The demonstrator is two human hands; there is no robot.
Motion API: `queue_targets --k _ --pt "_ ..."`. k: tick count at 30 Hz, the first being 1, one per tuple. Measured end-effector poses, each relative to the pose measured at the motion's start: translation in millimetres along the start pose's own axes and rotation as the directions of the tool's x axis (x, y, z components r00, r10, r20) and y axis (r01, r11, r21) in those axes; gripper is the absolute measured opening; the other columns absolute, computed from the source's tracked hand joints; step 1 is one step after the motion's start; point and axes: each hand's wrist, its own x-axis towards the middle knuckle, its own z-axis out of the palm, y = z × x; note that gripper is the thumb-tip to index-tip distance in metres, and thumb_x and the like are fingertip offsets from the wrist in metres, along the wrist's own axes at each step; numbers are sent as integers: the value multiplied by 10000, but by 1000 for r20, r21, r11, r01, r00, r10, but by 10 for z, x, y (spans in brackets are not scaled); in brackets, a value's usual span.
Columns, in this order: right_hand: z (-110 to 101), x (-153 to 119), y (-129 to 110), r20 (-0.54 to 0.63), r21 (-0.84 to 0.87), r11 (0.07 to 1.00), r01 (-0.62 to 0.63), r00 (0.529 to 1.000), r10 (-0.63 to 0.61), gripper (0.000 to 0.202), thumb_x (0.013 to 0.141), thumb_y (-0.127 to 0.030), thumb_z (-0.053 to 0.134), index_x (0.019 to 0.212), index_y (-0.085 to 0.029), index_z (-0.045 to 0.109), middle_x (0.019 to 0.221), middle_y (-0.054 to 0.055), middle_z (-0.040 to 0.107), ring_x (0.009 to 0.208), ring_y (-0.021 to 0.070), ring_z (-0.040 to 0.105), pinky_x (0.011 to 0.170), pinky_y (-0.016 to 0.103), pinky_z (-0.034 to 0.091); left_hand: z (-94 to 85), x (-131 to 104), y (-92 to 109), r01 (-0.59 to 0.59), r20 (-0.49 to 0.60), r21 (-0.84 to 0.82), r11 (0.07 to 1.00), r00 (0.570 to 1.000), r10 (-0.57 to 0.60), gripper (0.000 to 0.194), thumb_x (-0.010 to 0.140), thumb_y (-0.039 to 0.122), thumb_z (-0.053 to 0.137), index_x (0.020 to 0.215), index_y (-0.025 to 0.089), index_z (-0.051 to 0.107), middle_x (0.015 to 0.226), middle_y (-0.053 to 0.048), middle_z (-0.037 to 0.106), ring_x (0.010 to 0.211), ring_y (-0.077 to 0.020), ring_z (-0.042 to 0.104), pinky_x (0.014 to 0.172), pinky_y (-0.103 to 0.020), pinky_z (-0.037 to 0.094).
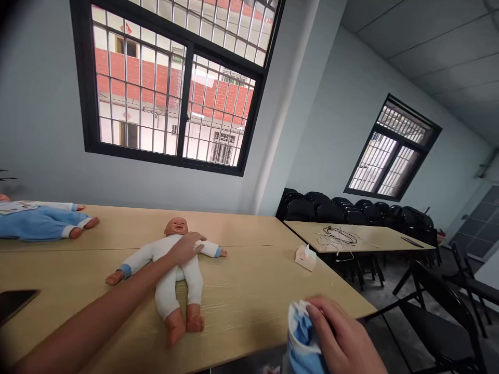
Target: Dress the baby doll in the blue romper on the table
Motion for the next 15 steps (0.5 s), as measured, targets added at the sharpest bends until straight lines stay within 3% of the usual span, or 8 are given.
queue_targets --k 2,5,7,8,10,11,13,15 --pt "-60 261 -188 93 -21 999 -31 995 33 417 945 -577 520 738 -246 667 745 52 706 680 226 656 613 299 547 -40 -301 536 -106 -24 -58 993 994 105 264 994 367 491 1137 253 681 1165 -67 729 1124 -229 642 1033 -387 483" --pt "-51 600 -458 191 22 998 -59 980 54 482 956 -603 479 676 -225 581 657 28 614 632 200 571 554 290 469 -78 -943 1291 -379 -73 -234 896 925 372 251 982 454 560 1124 271 657 1127 -64 729 1077 -233 657 1017 -408 493" --pt "-17 786 -606 217 59 995 -75 974 61 509 957 -627 456 667 -215 529 642 8 544 608 175 502 541 283 411 -65 -1347 1628 -457 -88 -253 852 888 451 611 823 608 736 1305 268 578 1290 -124 676 1191 -304 626 1051 -468 490" --pt "4 864 -673 236 98 992 -82 970 57 514 957 -641 449 687 -211 528 655 1 529 613 167 484 551 281 398 -42 -1500 1727 -420 -74 -230 878 907 415 875 722 680 794 1433 276 482 1429 -156 595 1293 -355 571 1081 -517 474" --pt "53 984 -803 304 193 976 -99 952 36 520 951 -670 453 748 -202 552 703 -1 534 645 158 479 587 277 398 25 -1665 1787 -281 -85 -190 941 959 269 1178 648 711 832 1585 275 267 1612 -201 393 1441 -431 431 1108 -596 444" --pt "83 1026 -866 338 245 964 -105 941 17 520 948 -680 460 781 -199 567 727 1 544 664 158 486 609 277 404 58 -1678 1757 -191 -98 -195 962 980 174 1190 684 680 824 1612 270 202 1653 -205 318 1481 -441 377 1110 -606 441" --pt "152 1081 -972 396 337 934 -119 918 -26 508 944 -679 477 831 -197 590 770 9 570 706 165 508 652 283 421 83 -1603 1610 -32 -96 -283 959 995 5 963 820 557 752 1594 253 266 1641 -191 347 1478 -412 397 1095 -563 472" --pt "226 1112 -1016 429 404 904 -140 902 -52 480 945 -657 491 852 -200 602 804 17 592 745 176 527 688 295 434 14 -1476 1393 74 -5 -415 907 996 -84 565 916 474 631 1423 253 518 1447 -147 584 1316 -350 576 1037 -496 527"
